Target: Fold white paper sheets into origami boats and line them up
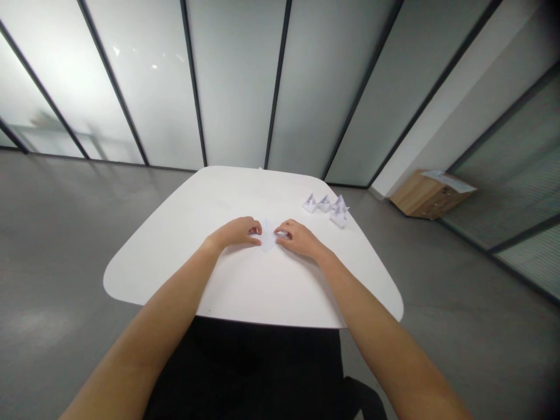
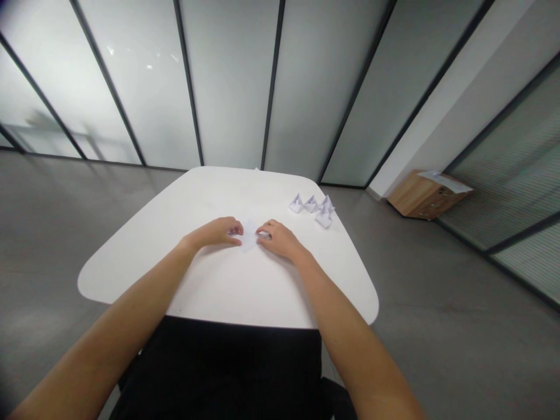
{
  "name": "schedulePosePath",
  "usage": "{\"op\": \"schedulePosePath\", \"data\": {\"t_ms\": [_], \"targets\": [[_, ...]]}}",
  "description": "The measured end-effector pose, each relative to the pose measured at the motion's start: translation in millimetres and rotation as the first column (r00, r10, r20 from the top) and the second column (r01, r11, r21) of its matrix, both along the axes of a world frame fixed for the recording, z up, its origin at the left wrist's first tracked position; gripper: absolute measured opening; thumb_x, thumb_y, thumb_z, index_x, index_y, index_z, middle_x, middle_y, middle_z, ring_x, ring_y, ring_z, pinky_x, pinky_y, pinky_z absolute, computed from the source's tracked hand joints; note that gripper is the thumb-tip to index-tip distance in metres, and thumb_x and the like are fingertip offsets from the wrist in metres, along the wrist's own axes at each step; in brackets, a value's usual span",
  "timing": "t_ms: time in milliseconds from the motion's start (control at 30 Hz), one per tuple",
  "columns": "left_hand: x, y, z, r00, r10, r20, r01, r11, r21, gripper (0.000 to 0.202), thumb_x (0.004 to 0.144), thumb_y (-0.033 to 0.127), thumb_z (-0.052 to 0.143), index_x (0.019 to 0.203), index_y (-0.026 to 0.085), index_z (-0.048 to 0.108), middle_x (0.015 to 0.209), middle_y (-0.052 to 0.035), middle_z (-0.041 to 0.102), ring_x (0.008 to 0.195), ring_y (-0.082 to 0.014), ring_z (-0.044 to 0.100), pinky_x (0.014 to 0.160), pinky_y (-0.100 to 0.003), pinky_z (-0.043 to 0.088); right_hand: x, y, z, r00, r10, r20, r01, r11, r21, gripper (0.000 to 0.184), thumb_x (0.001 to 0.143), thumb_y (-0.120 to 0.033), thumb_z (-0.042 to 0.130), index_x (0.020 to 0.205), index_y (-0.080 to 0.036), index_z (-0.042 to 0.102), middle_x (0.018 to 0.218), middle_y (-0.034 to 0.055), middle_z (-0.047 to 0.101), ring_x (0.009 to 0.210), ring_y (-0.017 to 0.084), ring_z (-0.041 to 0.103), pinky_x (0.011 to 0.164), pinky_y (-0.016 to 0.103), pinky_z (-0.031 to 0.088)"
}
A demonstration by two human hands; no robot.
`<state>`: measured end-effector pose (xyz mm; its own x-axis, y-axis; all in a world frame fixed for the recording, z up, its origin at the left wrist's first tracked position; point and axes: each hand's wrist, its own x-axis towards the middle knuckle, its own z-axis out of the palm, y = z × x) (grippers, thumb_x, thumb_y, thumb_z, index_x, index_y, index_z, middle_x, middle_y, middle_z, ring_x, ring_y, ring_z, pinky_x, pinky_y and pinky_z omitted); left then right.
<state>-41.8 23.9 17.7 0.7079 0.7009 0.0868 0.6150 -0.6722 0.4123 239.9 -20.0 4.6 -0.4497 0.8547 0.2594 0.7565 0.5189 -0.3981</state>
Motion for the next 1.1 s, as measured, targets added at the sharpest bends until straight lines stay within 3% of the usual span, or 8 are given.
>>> {"op": "schedulePosePath", "data": {"t_ms": [133,333,500,633,800,867,967,1100], "targets": [[0.5,-1.7,1.5,1.000,0.013,-0.002,-0.013,1.000,0.014,0.036,0.088,0.045,0.079,0.116,0.023,0.076,0.114,-0.0073,0.072,0.102,-0.0239,0.069,0.090,-0.032,0.050,4.7,5.6,-2.8,0.995,0.100,-0.016,-0.100,0.995,-0.010,0.029,0.090,-0.025,0.083,0.119,-0.023,0.082,0.124,0.0092,0.074,0.110,0.024,0.070,0.103,0.037,0.051],[1.9,3.6,-1.9,0.999,-0.035,-0.009,0.035,0.999,-0.006,0.055,0.076,0.049,0.092,0.123,0.026,0.077,0.121,-0.0070,0.073,0.112,-0.0268,0.068,0.096,-0.032,0.049,5.0,8.9,-6.1,0.997,0.071,0.005,-0.071,0.997,0.012,0.027,0.095,-0.029,0.079,0.122,-0.023,0.082,0.118,0.0091,0.076,0.100,0.022,0.071,0.098,0.036,0.053],[1.4,2.7,0.2,0.999,-0.035,-0.002,0.035,0.999,0.025,0.044,0.087,0.051,0.083,0.122,0.025,0.078,0.123,-0.0077,0.075,0.112,-0.0255,0.070,0.096,-0.031,0.049,7.3,12.6,-8.9,0.995,0.096,0.015,-0.096,0.995,0.020,0.027,0.098,-0.037,0.077,0.122,-0.025,0.083,0.119,0.0091,0.077,0.108,0.024,0.071,0.102,0.037,0.051],[0.8,0.8,1.8,0.997,-0.060,0.051,0.058,0.998,0.033,0.037,0.104,0.051,0.062,0.123,0.025,0.079,0.124,-0.0079,0.077,0.113,-0.0234,0.071,0.098,-0.031,0.049,7.5,13.1,-10.6,0.994,0.101,0.037,-0.102,0.994,0.026,0.039,0.092,-0.045,0.083,0.126,-0.025,0.081,0.124,0.0094,0.077,0.114,0.027,0.070,0.104,0.040,0.051],[0.8,1.2,0.6,0.997,-0.007,0.080,0.004,0.999,0.046,0.047,0.110,0.056,0.047,0.118,0.022,0.079,0.120,-0.0087,0.079,0.110,-0.0238,0.072,0.096,-0.031,0.050,0.2,10.7,-11.9,0.996,0.017,0.086,-0.026,0.993,0.113,0.028,0.099,-0.019,0.068,0.124,-0.022,0.080,0.122,0.0092,0.079,0.110,0.025,0.069,0.104,0.039,0.049],[0.8,1.5,0.8,0.998,-0.011,0.062,0.009,0.999,0.042,0.045,0.105,0.059,0.055,0.120,0.023,0.078,0.119,-0.0083,0.079,0.108,-0.0244,0.072,0.094,-0.031,0.050,-3.2,10.9,-12.4,0.994,-0.014,0.104,0.000,0.991,0.130,0.031,0.098,-0.011,0.064,0.122,-0.021,0.080,0.121,0.0088,0.080,0.110,0.025,0.068,0.104,0.039,0.047],[1.0,1.7,1.5,1.000,-0.020,-0.015,0.021,0.997,0.070,0.040,0.093,0.052,0.074,0.119,0.021,0.077,0.121,-0.0090,0.078,0.109,-0.0267,0.072,0.094,-0.032,0.051,-6.3,11.8,-13.1,0.993,-0.031,0.113,0.015,0.991,0.136,0.029,0.099,-0.011,0.060,0.119,-0.020,0.080,0.118,0.0085,0.080,0.110,0.025,0.067,0.103,0.039,0.046],[2.3,1.0,1.4,1.000,0.012,-0.006,-0.011,0.991,0.134,0.025,0.101,0.034,0.060,0.114,0.021,0.077,0.122,-0.0100,0.078,0.113,-0.0262,0.071,0.099,-0.033,0.051,-6.9,11.9,-13.4,0.994,-0.066,0.090,0.052,0.988,0.147,0.022,0.103,-0.016,0.057,0.108,-0.020,0.077,0.109,0.0091,0.079,0.106,0.025,0.066,0.100,0.037,0.046]]}}
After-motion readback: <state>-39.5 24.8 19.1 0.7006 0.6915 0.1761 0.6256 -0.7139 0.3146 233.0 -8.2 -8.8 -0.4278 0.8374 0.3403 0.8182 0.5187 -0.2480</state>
